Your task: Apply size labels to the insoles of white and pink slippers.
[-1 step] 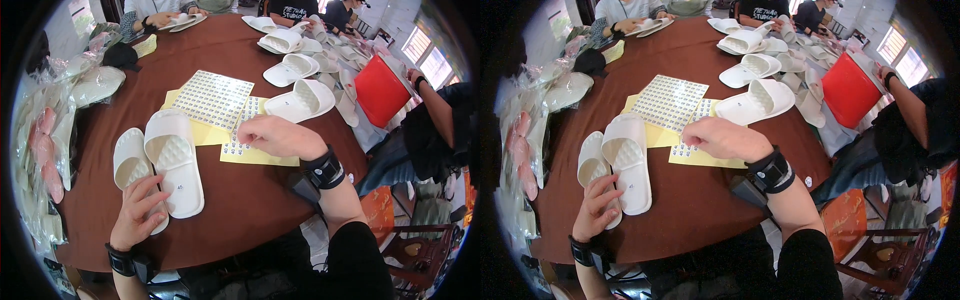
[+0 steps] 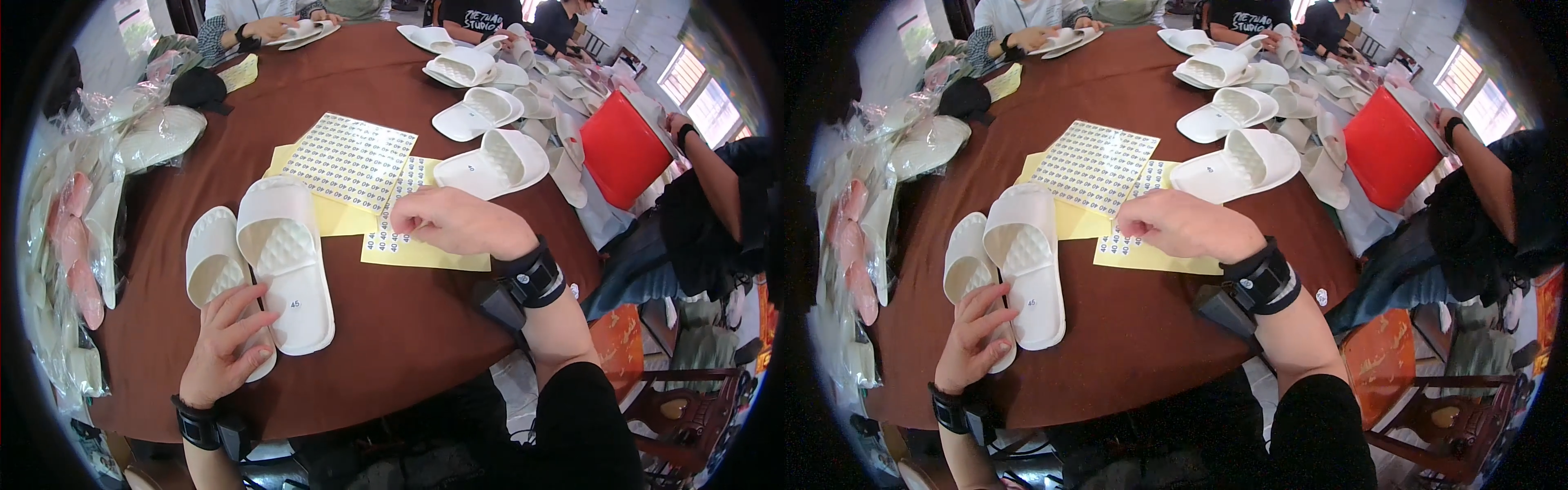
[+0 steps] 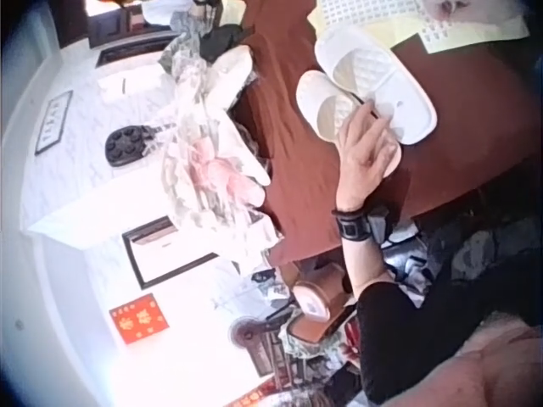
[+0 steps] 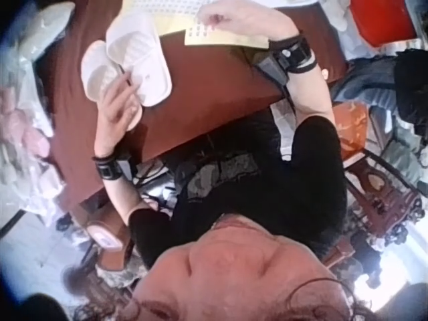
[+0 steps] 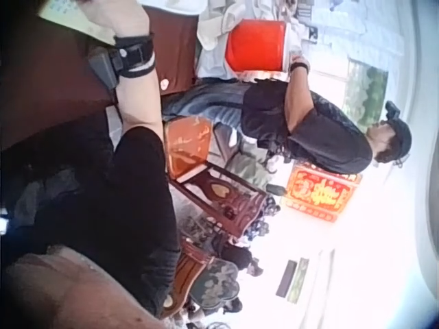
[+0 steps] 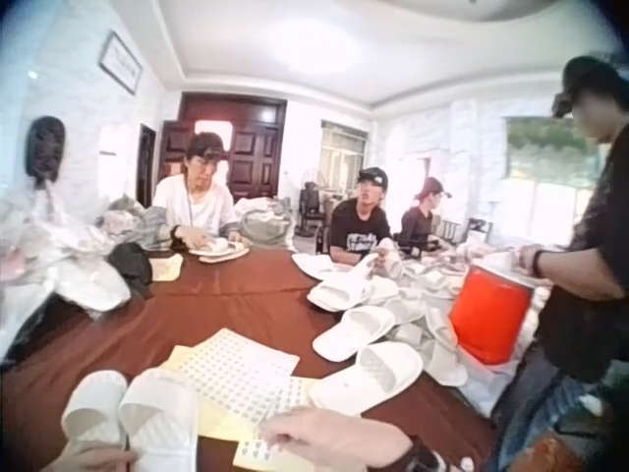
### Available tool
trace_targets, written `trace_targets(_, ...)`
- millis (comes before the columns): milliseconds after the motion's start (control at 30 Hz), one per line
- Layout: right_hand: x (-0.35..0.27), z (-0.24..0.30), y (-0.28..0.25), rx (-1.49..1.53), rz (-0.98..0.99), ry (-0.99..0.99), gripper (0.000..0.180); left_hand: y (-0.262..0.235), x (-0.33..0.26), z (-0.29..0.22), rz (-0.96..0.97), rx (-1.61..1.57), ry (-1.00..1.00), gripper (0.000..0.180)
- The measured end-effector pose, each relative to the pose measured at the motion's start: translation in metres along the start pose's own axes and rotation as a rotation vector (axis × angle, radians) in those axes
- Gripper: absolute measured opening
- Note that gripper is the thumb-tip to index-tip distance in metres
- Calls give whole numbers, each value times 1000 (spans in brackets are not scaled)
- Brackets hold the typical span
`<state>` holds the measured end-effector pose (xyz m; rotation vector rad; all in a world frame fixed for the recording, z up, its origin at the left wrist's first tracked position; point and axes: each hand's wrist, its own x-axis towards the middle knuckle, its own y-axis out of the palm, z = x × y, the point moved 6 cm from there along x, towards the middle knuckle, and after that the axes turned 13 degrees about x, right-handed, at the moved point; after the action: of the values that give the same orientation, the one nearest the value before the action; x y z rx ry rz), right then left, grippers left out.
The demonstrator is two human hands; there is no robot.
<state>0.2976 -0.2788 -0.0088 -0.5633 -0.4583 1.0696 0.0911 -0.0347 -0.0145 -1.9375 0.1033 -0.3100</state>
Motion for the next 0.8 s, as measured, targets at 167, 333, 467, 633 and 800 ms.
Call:
trace_targets(167, 0, -3, 2, 68, 30, 36, 18, -1, 1, 0, 3, -2, 2, 44)
trace_targets(333, 0, -2, 6, 11, 19, 13, 22, -1, 1, 0, 9, -13, -5, 44)
trace_targets(467, 2, -2, 7, 2, 22, 32, 20, 0, 0, 0, 12, -17, -16, 43)
trace_targets(633, 3, -1, 7, -39, 13, 33, 17, 0, 1, 0, 19, -5, -6, 41)
trace_targets(800, 4, -3, 8, -13, 24, 57, 15, 0, 1, 1, 24, -15, -13, 40)
